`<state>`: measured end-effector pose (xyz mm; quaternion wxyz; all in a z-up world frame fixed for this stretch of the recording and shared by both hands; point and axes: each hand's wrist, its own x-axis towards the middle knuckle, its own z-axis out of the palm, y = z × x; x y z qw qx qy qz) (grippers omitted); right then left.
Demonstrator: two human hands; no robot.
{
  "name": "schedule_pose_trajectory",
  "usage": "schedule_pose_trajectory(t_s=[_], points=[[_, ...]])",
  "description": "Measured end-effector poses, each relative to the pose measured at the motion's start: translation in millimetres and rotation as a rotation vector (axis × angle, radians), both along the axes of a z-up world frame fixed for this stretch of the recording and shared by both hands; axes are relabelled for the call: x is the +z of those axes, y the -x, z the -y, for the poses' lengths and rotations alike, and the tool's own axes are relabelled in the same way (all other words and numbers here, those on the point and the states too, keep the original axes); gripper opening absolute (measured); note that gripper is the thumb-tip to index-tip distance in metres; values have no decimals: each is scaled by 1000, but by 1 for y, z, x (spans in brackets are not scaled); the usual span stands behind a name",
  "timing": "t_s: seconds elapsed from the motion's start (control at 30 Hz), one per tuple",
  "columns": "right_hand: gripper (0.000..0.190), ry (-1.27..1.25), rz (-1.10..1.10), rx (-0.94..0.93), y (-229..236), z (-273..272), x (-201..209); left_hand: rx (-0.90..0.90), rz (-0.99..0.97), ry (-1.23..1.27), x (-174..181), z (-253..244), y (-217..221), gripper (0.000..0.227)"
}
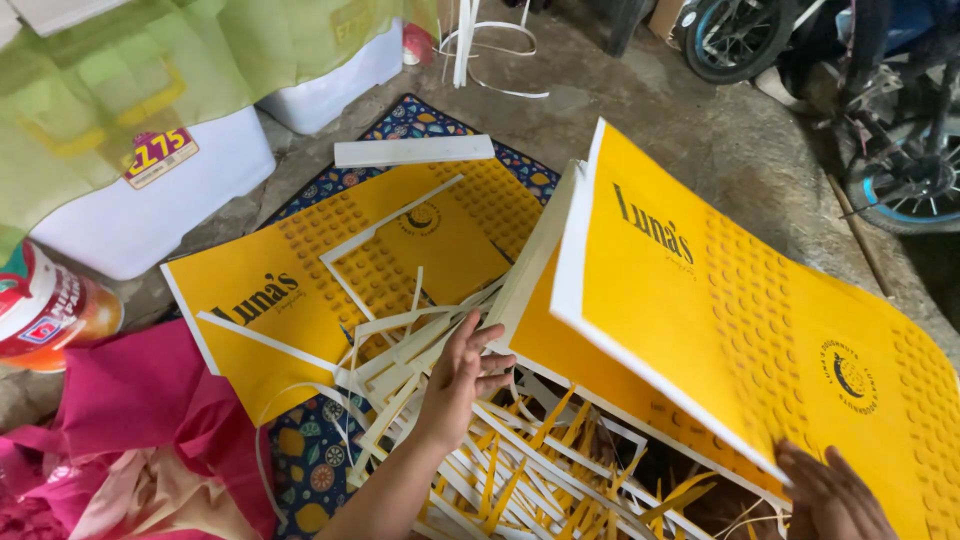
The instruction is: Sorting and stacking printed yellow paper bags from a pile of scraps
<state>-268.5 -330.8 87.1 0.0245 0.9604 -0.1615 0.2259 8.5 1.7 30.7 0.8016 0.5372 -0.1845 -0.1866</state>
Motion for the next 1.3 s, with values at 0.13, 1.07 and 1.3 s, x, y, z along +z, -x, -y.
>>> schedule_pose_trajectory(t_s=[0.13,1.07,1.3], points=[[46,264,-19,415,45,91,-108,-14,-326,177,-8,7,-9,77],[77,-16,-242,229,-127,64,-98,324,38,-400,-63,55,-9,31],[76,-108,-335,96,-133,48,-79,480,-133,-181,-58,52,-5,15]])
